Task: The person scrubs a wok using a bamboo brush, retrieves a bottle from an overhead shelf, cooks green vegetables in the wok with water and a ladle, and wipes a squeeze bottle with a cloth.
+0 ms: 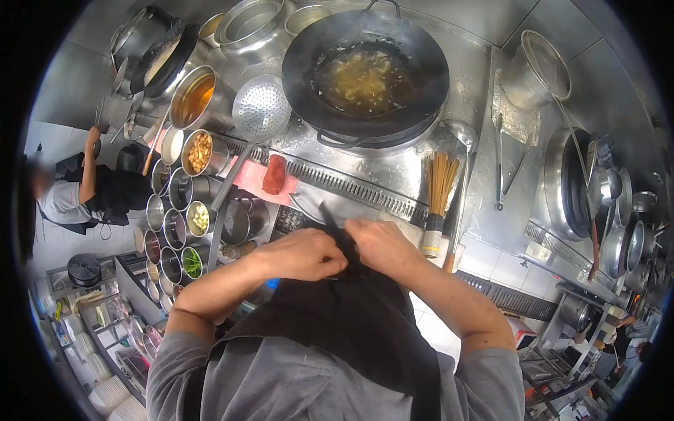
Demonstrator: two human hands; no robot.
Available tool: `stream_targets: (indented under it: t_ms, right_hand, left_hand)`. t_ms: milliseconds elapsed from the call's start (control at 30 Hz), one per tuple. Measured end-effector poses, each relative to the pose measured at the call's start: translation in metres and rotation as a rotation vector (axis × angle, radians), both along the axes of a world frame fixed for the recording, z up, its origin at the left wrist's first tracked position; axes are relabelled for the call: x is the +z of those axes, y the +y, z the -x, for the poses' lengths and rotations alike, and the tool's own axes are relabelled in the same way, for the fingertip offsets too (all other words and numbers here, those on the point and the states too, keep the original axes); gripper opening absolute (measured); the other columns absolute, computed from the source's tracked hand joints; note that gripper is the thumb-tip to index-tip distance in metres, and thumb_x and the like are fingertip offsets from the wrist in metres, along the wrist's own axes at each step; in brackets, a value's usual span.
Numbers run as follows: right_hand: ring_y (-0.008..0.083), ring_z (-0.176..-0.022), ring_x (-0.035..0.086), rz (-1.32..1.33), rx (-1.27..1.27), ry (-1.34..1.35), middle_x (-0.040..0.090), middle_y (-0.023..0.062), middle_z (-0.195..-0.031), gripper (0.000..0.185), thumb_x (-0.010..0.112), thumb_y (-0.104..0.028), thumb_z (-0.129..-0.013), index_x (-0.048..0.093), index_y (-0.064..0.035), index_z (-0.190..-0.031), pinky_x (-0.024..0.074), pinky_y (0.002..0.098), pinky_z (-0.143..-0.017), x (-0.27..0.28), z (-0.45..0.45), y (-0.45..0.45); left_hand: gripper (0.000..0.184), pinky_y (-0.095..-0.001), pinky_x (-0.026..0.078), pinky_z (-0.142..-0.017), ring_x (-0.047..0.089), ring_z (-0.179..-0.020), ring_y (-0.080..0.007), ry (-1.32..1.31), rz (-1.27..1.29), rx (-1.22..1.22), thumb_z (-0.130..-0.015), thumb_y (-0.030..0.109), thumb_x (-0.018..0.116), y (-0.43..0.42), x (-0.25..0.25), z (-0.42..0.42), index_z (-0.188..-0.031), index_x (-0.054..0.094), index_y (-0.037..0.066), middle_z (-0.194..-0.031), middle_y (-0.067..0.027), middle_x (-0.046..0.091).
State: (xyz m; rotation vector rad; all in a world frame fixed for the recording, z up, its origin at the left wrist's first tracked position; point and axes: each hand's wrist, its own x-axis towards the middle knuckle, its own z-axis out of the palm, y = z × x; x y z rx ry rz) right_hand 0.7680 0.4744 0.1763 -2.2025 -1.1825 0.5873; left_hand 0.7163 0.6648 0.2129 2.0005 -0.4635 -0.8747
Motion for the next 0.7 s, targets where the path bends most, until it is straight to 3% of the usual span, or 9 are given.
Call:
stream_targets:
  t_ms: [67, 200, 333, 433, 467, 533, 567, 633, 700]
  right_hand:
    - [0.0372, -0.078, 0.062, -0.043, -0.014, 0.013, 0.062, 0.0173, -0.084, 0.020, 0.061, -0.004, -0.073, 0.051, 0.0001, -0.091, 0.0509, 0.0438, -0.069, 0.000, 0.003, 0.000]
    - [0.0361, -0.079, 0.062, -0.018, 0.030, -0.037, 0.061, 0.0175, -0.083, 0.018, 0.063, -0.009, -0.076, 0.054, 0.0000, -0.088, 0.0503, 0.0436, -0.068, -0.006, 0.007, 0.003]
    - [0.0354, -0.081, 0.062, -0.035, -0.014, 0.136, 0.063, 0.0172, -0.083, 0.022, 0.069, -0.020, -0.077, 0.059, -0.0005, -0.083, 0.0498, 0.0442, -0.070, -0.002, 0.000, -0.005]
    - [0.0358, -0.082, 0.063, -0.003, -0.059, 0.260, 0.065, 0.0166, -0.082, 0.026, 0.071, -0.026, -0.077, 0.061, -0.0017, -0.082, 0.0498, 0.0444, -0.071, -0.006, -0.002, -0.008]
    - [0.0358, -0.082, 0.063, -0.003, -0.067, 0.262, 0.065, 0.0166, -0.082, 0.026, 0.071, -0.026, -0.077, 0.061, -0.0017, -0.082, 0.0498, 0.0444, -0.071, -0.014, -0.001, -0.007]
    - [0.0359, -0.080, 0.063, 0.185, -0.033, 0.128, 0.066, 0.0152, -0.079, 0.023, 0.071, -0.025, -0.075, 0.062, -0.0035, -0.081, 0.0500, 0.0440, -0.067, -0.029, 0.001, 0.001]
    - [0.0359, -0.080, 0.063, 0.182, -0.029, 0.127, 0.066, 0.0152, -0.079, 0.023, 0.071, -0.025, -0.075, 0.062, -0.0035, -0.081, 0.0500, 0.0440, -0.067, -0.031, -0.002, 0.003]
    - [0.0358, -0.077, 0.063, 0.025, 0.101, 0.078, 0.065, 0.0158, -0.077, 0.023, 0.070, -0.024, -0.071, 0.064, -0.0043, -0.080, 0.0502, 0.0446, -0.065, -0.031, -0.009, 0.008]
    - [0.0356, -0.077, 0.064, 0.086, 0.091, 0.051, 0.065, 0.0157, -0.077, 0.021, 0.069, -0.023, -0.070, 0.064, -0.0052, -0.079, 0.0501, 0.0453, -0.065, -0.042, -0.006, 0.015]
  left_hand:
    - [0.018, -0.0401, 0.051, -0.072, 0.065, -0.079, -0.0316, -0.152, -0.533, -0.077, -0.081, 0.015, 0.055, -0.002, 0.005, -0.001, -0.082, 0.070, 0.005, -0.079, -0.0151, 0.067]
    - [0.015, -0.0434, 0.050, -0.079, 0.065, -0.080, -0.0353, -0.231, -0.804, -0.222, -0.081, 0.015, 0.057, -0.011, 0.000, -0.002, -0.079, 0.071, 0.010, -0.080, -0.0124, 0.068]
    - [0.018, -0.0427, 0.049, -0.081, 0.064, -0.085, -0.0355, -0.316, -0.772, -0.287, -0.082, 0.018, 0.057, -0.001, -0.010, -0.001, -0.088, 0.072, 0.009, -0.086, -0.0138, 0.066]
    - [0.033, -0.0375, 0.048, -0.079, 0.061, -0.093, -0.0303, -0.179, -0.304, -0.268, -0.084, 0.029, 0.060, 0.030, -0.003, -0.005, -0.105, 0.068, 0.004, -0.095, -0.0188, 0.063]
    - [0.033, -0.0375, 0.048, -0.079, 0.061, -0.093, -0.0303, -0.178, -0.302, -0.277, -0.084, 0.029, 0.060, 0.038, -0.001, -0.007, -0.105, 0.068, 0.004, -0.095, -0.0188, 0.063]
    - [0.036, -0.0380, 0.049, -0.073, 0.062, -0.083, -0.0303, -0.195, -0.014, -0.191, -0.082, 0.030, 0.065, 0.048, 0.001, -0.011, -0.106, 0.066, 0.004, -0.086, -0.0156, 0.063]
    - [0.036, -0.0380, 0.049, -0.073, 0.062, -0.083, -0.0303, -0.196, -0.017, -0.188, -0.082, 0.030, 0.065, 0.049, 0.002, -0.016, -0.106, 0.066, 0.004, -0.086, -0.0156, 0.063]
    - [0.033, -0.0392, 0.049, -0.066, 0.063, -0.073, -0.0304, -0.157, -0.320, 0.089, -0.080, 0.027, 0.069, 0.045, 0.003, -0.025, -0.103, 0.065, 0.003, -0.075, -0.0121, 0.062]
    - [0.030, -0.0402, 0.049, -0.064, 0.063, -0.070, -0.0306, -0.143, -0.195, 0.093, -0.079, 0.025, 0.070, 0.028, 0.004, -0.026, -0.100, 0.065, 0.004, -0.071, -0.0109, 0.061]
